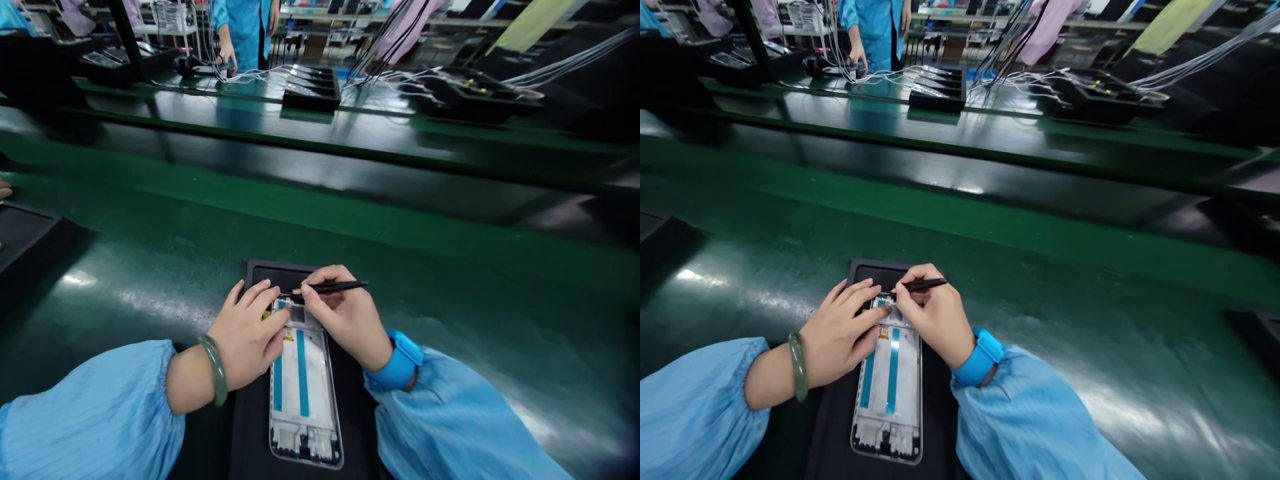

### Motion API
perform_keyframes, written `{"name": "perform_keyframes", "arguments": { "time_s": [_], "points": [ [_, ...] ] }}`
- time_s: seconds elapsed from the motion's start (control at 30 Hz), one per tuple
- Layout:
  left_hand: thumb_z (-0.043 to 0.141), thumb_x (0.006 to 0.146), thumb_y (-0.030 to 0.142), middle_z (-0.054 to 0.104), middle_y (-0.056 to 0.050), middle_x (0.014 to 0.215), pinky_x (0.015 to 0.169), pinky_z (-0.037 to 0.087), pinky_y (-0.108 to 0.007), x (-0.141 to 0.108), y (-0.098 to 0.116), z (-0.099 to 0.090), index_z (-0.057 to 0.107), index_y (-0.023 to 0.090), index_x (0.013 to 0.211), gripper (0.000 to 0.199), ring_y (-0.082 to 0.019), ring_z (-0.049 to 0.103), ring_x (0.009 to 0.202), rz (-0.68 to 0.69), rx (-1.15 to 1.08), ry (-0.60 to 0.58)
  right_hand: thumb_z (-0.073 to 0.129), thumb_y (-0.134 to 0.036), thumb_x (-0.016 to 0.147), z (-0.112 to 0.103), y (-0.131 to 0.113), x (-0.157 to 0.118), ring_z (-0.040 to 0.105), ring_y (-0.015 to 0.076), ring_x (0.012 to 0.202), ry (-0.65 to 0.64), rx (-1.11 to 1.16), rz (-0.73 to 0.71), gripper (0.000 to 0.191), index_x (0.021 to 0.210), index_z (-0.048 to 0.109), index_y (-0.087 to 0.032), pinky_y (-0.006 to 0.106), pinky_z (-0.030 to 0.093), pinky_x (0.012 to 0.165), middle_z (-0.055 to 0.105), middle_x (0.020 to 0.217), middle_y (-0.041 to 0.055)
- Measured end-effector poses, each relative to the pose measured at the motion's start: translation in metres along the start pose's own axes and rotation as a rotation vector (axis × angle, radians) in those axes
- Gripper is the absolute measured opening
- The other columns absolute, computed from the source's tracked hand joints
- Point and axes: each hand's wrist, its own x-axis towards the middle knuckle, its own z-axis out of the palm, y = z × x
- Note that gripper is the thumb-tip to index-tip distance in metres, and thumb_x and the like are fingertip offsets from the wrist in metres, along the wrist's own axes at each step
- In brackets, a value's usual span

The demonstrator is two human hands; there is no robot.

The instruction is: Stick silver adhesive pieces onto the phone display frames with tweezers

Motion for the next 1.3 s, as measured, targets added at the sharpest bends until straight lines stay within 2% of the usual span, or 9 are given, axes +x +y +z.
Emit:
{"name": "perform_keyframes", "arguments": {
  "time_s": [0.3,0.4,0.47,0.57,0.67,0.87,0.97,1.07,1.3],
  "points": [
    [0.048,0.084,0.011,0.047,-0.012,0.127,0.101,0.027,-0.059,-0.001,-0.001,-0.002,0.058,0.021,0.107,0.027,-0.03,0.032,0.128,0.0,0.015,-0.008,0.069,-0.03,0.073,-0.001,0.009,0.011,0.068,0.0156,0.07,0.228,0.661,0.204,0.023,0.081,0.049,-0.021,0.037,0.058,0.072,0.059,0.073,-0.0046],
    [0.049,0.08,0.006,0.042,-0.013,0.131,0.104,0.018,-0.064,0.0,0.013,-0.002,0.06,0.018,0.1,0.025,-0.033,0.026,0.131,0.041,0.09,0.088,0.072,-0.028,0.069,-0.003,0.011,0.017,0.067,0.0143,0.069,0.245,0.809,0.24,0.026,0.079,0.049,-0.021,0.035,0.058,0.072,0.061,0.071,-0.0053],
    [0.052,0.083,0.013,0.048,-0.012,0.123,0.103,0.027,-0.058,0.003,0.03,0.0,0.059,0.016,0.094,0.014,-0.031,0.038,0.122,0.125,0.058,0.114,0.075,-0.028,0.066,-0.008,0.016,0.023,0.067,0.014,0.067,0.299,0.881,0.261,0.029,0.078,0.05,-0.021,0.034,0.058,0.071,0.061,0.068,-0.0051],
    [0.052,0.087,0.042,0.055,-0.008,0.092,0.077,0.05,-0.042,0.013,0.06,0.008,0.058,0.015,0.086,0.028,-0.024,0.054,0.087,0.21,-0.022,-0.027,0.078,-0.028,0.061,-0.02,0.031,0.031,0.066,0.0138,0.064,0.43,0.916,0.273,0.032,0.075,0.052,-0.02,0.033,0.058,0.071,0.061,0.063,-0.0054],
    [0.046,0.08,0.068,0.052,-0.008,0.082,0.067,0.05,-0.042,0.03,0.086,0.017,0.058,0.013,0.083,0.057,-0.026,0.051,0.077,0.078,0.043,-0.138,0.079,-0.027,0.059,-0.034,0.049,0.039,0.066,0.0125,0.062,0.543,0.911,0.287,0.032,0.069,0.05,-0.019,0.029,0.059,0.069,0.06,0.059,-0.0056],
    [0.064,0.074,0.043,0.053,-0.013,0.092,0.077,0.048,-0.042,0.052,0.099,0.018,0.059,0.009,0.093,0.04,-0.029,0.052,0.088,-0.123,0.155,-0.321,0.08,-0.025,0.056,-0.056,0.068,0.045,0.066,0.0137,0.061,0.679,0.936,0.284,0.032,0.067,0.051,-0.018,0.03,0.059,0.067,0.062,0.058,-0.0032],
    [0.064,0.076,0.025,0.055,-0.011,0.099,0.077,0.049,-0.037,0.062,0.07,0.013,0.06,0.012,0.095,0.023,-0.026,0.055,0.091,-0.179,0.218,-0.313,0.081,-0.024,0.053,-0.068,0.075,0.046,0.066,0.0143,0.061,0.738,0.951,0.262,0.035,0.066,0.05,-0.018,0.029,0.06,0.066,0.061,0.056,-0.0029],
    [0.049,0.088,0.011,0.056,-0.012,0.103,0.073,0.05,-0.035,0.082,0.012,0.006,0.058,0.013,0.102,0.017,-0.022,0.059,0.086,-0.335,0.329,-0.217,0.082,-0.025,0.051,-0.074,0.08,0.047,0.066,0.0147,0.061,0.758,0.963,0.246,0.037,0.066,0.05,-0.017,0.029,0.06,0.065,0.062,0.056,-0.0025],
    [0.053,0.093,0.029,0.055,-0.009,0.11,0.081,0.051,-0.039,0.121,-0.126,-0.013,0.052,0.014,0.116,0.027,-0.02,0.057,0.094,-0.572,0.417,0.049,0.085,-0.026,0.048,-0.07,0.084,0.049,0.067,0.0161,0.06,0.729,0.946,0.224,0.04,0.072,0.054,-0.015,0.029,0.061,0.063,0.062,0.059,-0.0022]
  ]
}}
